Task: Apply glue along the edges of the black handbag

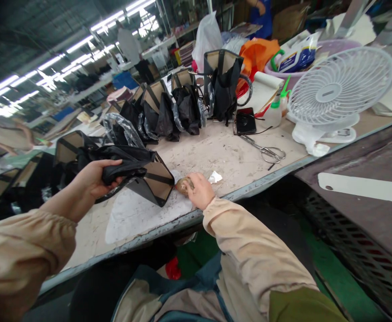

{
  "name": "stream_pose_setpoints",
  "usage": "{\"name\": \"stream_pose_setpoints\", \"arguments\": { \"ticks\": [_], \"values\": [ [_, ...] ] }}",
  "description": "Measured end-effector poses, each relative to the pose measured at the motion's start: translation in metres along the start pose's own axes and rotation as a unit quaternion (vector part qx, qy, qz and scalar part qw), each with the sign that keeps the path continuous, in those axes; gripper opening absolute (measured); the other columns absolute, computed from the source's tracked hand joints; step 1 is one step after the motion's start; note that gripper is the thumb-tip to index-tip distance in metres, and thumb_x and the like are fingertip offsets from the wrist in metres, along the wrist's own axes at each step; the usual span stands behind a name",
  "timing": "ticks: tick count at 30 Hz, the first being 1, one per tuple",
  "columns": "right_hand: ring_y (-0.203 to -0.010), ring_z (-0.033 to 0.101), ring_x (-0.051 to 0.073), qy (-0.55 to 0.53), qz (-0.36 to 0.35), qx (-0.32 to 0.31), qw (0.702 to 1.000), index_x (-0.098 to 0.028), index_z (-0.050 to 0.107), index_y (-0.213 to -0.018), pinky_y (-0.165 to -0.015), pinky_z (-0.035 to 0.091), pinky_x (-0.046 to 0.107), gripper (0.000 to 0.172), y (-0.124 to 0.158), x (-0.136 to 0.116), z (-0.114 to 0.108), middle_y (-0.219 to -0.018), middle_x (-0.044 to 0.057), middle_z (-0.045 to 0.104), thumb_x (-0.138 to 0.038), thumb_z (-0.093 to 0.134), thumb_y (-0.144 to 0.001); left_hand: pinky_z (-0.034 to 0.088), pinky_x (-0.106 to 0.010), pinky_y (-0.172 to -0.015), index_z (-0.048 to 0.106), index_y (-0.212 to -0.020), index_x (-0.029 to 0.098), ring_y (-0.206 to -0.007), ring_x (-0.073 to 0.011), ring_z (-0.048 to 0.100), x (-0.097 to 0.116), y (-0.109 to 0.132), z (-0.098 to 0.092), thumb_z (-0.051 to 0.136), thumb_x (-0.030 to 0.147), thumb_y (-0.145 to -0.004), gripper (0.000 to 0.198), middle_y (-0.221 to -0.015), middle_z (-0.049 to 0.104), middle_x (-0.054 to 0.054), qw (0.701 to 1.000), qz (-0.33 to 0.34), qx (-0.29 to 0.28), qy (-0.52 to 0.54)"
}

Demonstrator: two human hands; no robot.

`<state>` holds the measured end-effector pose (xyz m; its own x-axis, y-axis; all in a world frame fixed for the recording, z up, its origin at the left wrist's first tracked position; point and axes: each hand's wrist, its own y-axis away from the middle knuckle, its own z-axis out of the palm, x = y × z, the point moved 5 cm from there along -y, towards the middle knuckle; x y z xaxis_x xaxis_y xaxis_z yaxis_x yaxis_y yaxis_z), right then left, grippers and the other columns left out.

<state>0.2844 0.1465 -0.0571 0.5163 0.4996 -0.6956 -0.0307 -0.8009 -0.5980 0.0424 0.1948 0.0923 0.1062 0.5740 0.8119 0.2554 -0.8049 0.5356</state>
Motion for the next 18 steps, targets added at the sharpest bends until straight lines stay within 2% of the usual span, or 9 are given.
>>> {"name": "stream_pose_setpoints", "arguments": {
  "ticks": [5, 13, 18],
  "values": [
    [-0.086, 0.055, 0.022, 0.029, -0.043, -0.019, 0.998, -0.019, 0.054, -0.096, -0.078, 0.047, 0.035, 0.010, -0.002, -0.005, -0.002, -0.088, 0.008, 0.057, -0.024, 0.047, -0.091, 0.034, -0.017, -0.027, 0.058, -0.077, 0.012, -0.036, -0.0126, 0.051, -0.001, -0.005, 0.000, 0.061, 0.018, -0.070, 0.010, -0.052, 0.061, -0.006, 1.000, -0.012, 0.009, 0.008],
    [-0.078, 0.052, 0.021, 0.116, -0.092, -0.058, 0.987, -0.020, 0.056, -0.097, -0.065, 0.044, 0.031, 0.012, -0.007, -0.015, -0.003, -0.084, 0.006, 0.052, -0.021, 0.047, -0.091, 0.036, -0.018, -0.027, 0.058, -0.073, 0.013, -0.035, -0.0138, 0.051, 0.001, -0.014, 0.006, 0.063, 0.018, -0.068, 0.009, -0.050, 0.060, -0.007, 0.999, -0.009, 0.007, 0.040],
    [-0.078, 0.052, 0.021, 0.143, -0.116, -0.075, 0.980, -0.019, 0.057, -0.098, -0.064, 0.042, 0.031, 0.014, -0.006, -0.016, -0.002, -0.084, 0.006, 0.051, -0.017, 0.048, -0.088, 0.035, -0.018, -0.026, 0.057, -0.073, 0.013, -0.034, -0.0137, 0.051, -0.001, -0.016, 0.009, 0.063, 0.019, -0.069, 0.009, -0.049, 0.059, -0.007, 0.999, -0.013, 0.012, 0.049]
  ]
}}
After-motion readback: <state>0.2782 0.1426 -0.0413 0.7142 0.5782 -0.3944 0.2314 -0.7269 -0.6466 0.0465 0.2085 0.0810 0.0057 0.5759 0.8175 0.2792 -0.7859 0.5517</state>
